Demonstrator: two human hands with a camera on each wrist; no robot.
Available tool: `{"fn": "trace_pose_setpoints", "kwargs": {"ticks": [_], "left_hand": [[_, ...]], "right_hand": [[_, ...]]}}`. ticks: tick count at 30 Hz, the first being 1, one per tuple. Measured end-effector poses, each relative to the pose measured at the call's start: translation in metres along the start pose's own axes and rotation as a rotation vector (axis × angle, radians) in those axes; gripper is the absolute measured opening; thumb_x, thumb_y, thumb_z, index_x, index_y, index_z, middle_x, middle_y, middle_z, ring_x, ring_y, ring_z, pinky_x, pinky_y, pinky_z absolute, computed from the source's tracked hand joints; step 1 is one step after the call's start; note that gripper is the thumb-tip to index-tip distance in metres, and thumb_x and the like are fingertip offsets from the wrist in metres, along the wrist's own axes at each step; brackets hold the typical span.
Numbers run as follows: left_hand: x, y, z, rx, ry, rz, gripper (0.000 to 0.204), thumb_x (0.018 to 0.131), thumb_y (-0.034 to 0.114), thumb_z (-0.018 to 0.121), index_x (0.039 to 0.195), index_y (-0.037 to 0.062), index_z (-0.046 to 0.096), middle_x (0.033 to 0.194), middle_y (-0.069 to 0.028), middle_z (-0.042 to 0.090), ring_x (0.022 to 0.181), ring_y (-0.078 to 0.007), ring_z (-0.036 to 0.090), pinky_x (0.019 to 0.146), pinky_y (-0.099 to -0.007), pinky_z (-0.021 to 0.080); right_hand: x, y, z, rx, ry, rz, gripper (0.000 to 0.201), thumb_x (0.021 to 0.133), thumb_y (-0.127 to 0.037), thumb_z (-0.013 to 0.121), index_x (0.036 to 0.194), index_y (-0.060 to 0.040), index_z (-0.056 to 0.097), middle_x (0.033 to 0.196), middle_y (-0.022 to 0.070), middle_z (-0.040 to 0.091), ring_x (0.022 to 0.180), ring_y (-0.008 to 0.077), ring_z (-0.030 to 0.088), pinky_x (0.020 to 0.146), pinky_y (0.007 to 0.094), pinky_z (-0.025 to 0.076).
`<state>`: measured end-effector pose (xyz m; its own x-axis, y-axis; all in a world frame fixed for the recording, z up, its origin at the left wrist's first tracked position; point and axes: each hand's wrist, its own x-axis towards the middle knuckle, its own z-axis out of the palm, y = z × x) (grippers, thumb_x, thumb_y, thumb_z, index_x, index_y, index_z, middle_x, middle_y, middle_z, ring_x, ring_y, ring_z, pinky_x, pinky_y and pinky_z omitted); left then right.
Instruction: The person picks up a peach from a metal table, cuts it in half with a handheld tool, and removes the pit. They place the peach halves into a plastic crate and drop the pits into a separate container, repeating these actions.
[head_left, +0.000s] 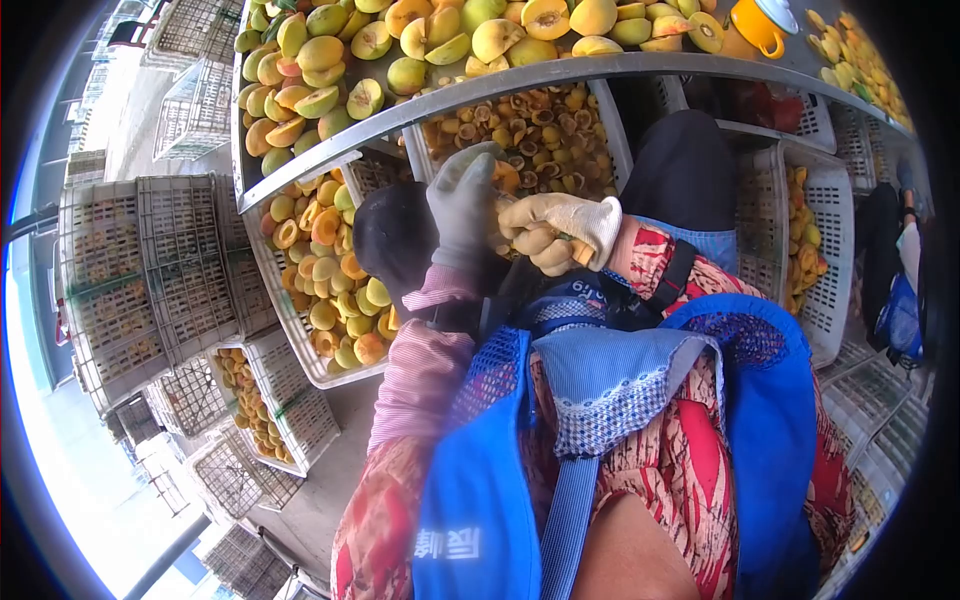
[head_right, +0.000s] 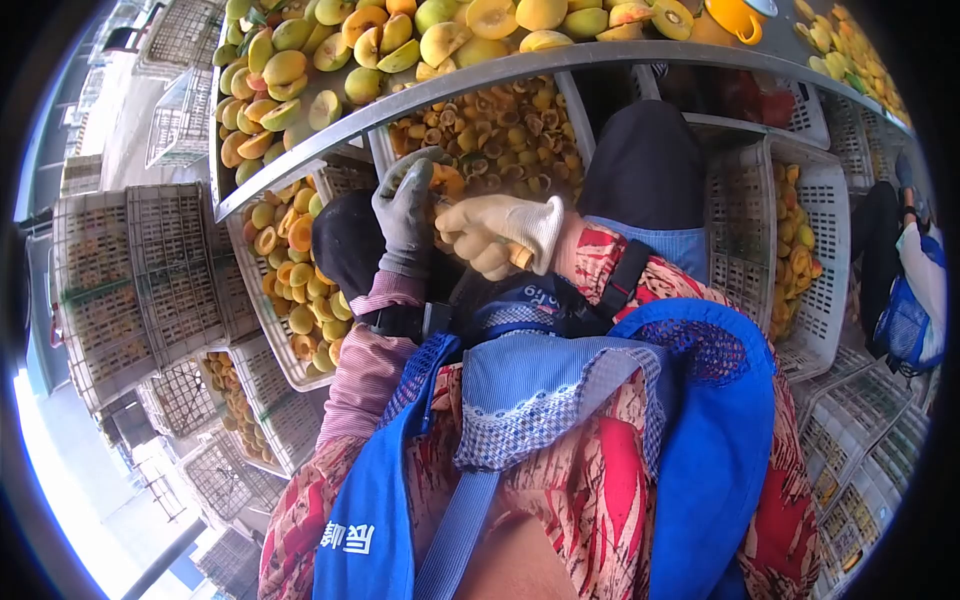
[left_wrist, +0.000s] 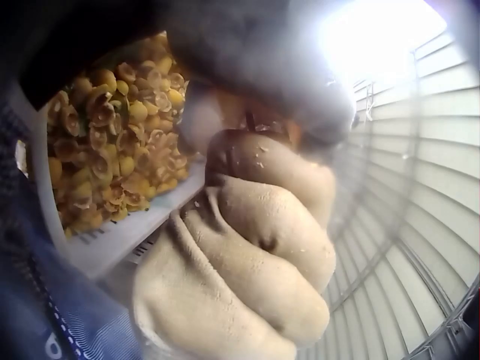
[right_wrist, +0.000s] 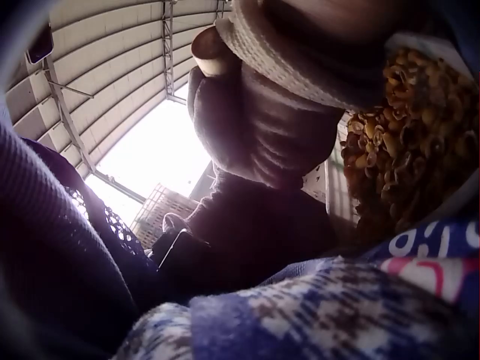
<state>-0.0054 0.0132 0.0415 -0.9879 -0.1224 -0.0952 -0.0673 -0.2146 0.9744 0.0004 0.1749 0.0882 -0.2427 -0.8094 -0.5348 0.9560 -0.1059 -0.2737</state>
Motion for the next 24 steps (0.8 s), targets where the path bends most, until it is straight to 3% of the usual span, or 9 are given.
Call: {"fn": "trace_pose_setpoints", "kwargs": {"ticks": [5, 8, 11, 12, 13, 17, 20, 22, 24], "left_hand": [[-0.002, 0.008, 0.001, 0.035, 0.011, 0.015, 0.026, 0.085, 0.013, 0.065, 0.106, -0.0013, 0.067, 0.097, -0.0079, 0.069, 0.084, -0.0136, 0.063, 0.074, -0.0260, 0.050], [0.004, -0.014, -0.004, 0.183, -0.001, 0.166, 0.027, 0.087, 0.015, 0.063, 0.108, -0.0022, 0.066, 0.101, -0.0081, 0.068, 0.091, -0.0151, 0.062, 0.080, -0.0284, 0.049], [0.004, -0.025, -0.012, 0.742, -0.019, 0.443, 0.032, 0.090, 0.020, 0.060, 0.112, -0.0029, 0.064, 0.106, -0.0079, 0.066, 0.095, -0.0165, 0.061, 0.088, -0.0295, 0.047], [0.004, -0.027, -0.013, 0.980, -0.020, 0.549, 0.033, 0.091, 0.021, 0.060, 0.114, -0.0027, 0.063, 0.107, -0.0076, 0.065, 0.095, -0.0168, 0.062, 0.089, -0.0292, 0.047], [0.007, -0.036, -0.016, 0.668, -0.003, 0.364, 0.035, 0.091, 0.023, 0.060, 0.115, -0.0026, 0.062, 0.108, -0.0075, 0.065, 0.096, -0.0172, 0.062, 0.090, -0.0293, 0.047], [0.020, -0.056, -0.018, 0.164, 0.019, 0.128, 0.039, 0.093, 0.027, 0.059, 0.118, -0.0025, 0.061, 0.110, -0.0085, 0.064, 0.100, -0.0187, 0.061, 0.091, -0.0297, 0.046], [0.016, -0.048, -0.007, 0.167, 0.102, 0.071, 0.032, 0.087, 0.017, 0.060, 0.115, 0.0009, 0.062, 0.106, -0.0149, 0.065, 0.097, -0.0266, 0.063, 0.086, -0.0331, 0.051], [0.020, -0.063, -0.010, 0.251, 0.118, 0.117, 0.037, 0.093, 0.027, 0.055, 0.116, -0.0017, 0.060, 0.109, -0.0173, 0.063, 0.097, -0.0265, 0.063, 0.085, -0.0328, 0.051], [0.023, -0.083, -0.017, 0.130, 0.117, -0.002, 0.044, 0.094, 0.034, 0.055, 0.119, -0.0027, 0.058, 0.113, -0.0164, 0.061, 0.099, -0.0250, 0.062, 0.086, -0.0327, 0.050]], "right_hand": [[0.004, -0.003, 0.018, -0.522, 0.412, -0.072, 0.019, 0.092, -0.017, 0.051, 0.075, -0.0100, 0.051, 0.049, -0.0052, 0.034, 0.037, 0.0081, 0.039, 0.035, 0.0225, 0.029], [0.041, 0.017, -0.058, -1.645, 0.489, -0.687, 0.022, 0.092, -0.023, 0.056, 0.089, -0.0013, 0.060, 0.070, 0.0119, 0.054, 0.055, 0.0235, 0.059, 0.050, 0.0338, 0.049], [0.046, 0.007, -0.067, -2.029, 0.359, -0.583, 0.031, 0.093, -0.029, 0.056, 0.102, 0.0006, 0.062, 0.090, 0.0221, 0.057, 0.070, 0.0304, 0.064, 0.063, 0.0386, 0.054], [0.048, -0.001, -0.056, -2.051, 0.335, -0.451, 0.030, 0.093, -0.028, 0.056, 0.102, 0.0004, 0.062, 0.088, 0.0207, 0.057, 0.067, 0.0293, 0.064, 0.061, 0.0380, 0.054], [0.048, -0.006, -0.048, -2.070, 0.309, -0.320, 0.029, 0.093, -0.027, 0.057, 0.102, 0.0003, 0.061, 0.085, 0.0194, 0.057, 0.064, 0.0283, 0.063, 0.058, 0.0373, 0.054], [0.025, -0.014, -0.018, -0.903, 0.449, -0.015, 0.037, 0.086, -0.030, 0.064, 0.106, 0.0006, 0.056, 0.074, 0.0118, 0.054, 0.053, 0.0223, 0.059, 0.045, 0.0342, 0.048], [0.046, 0.004, -0.040, -1.653, 0.535, -0.248, 0.041, 0.083, -0.032, 0.066, 0.104, 0.0018, 0.056, 0.088, 0.0197, 0.064, 0.080, 0.0345, 0.066, 0.068, 0.0422, 0.051], [0.034, -0.002, -0.012, -1.619, 0.682, -0.199, 0.039, 0.086, -0.030, 0.064, 0.105, 0.0027, 0.055, 0.102, 0.0264, 0.064, 0.103, 0.0416, 0.061, 0.087, 0.0462, 0.047], [0.039, -0.001, -0.019, -1.684, 0.776, -0.171, 0.034, 0.090, -0.028, 0.057, 0.106, 0.0024, 0.055, 0.102, 0.0268, 0.064, 0.101, 0.0407, 0.062, 0.085, 0.0459, 0.048]]}}
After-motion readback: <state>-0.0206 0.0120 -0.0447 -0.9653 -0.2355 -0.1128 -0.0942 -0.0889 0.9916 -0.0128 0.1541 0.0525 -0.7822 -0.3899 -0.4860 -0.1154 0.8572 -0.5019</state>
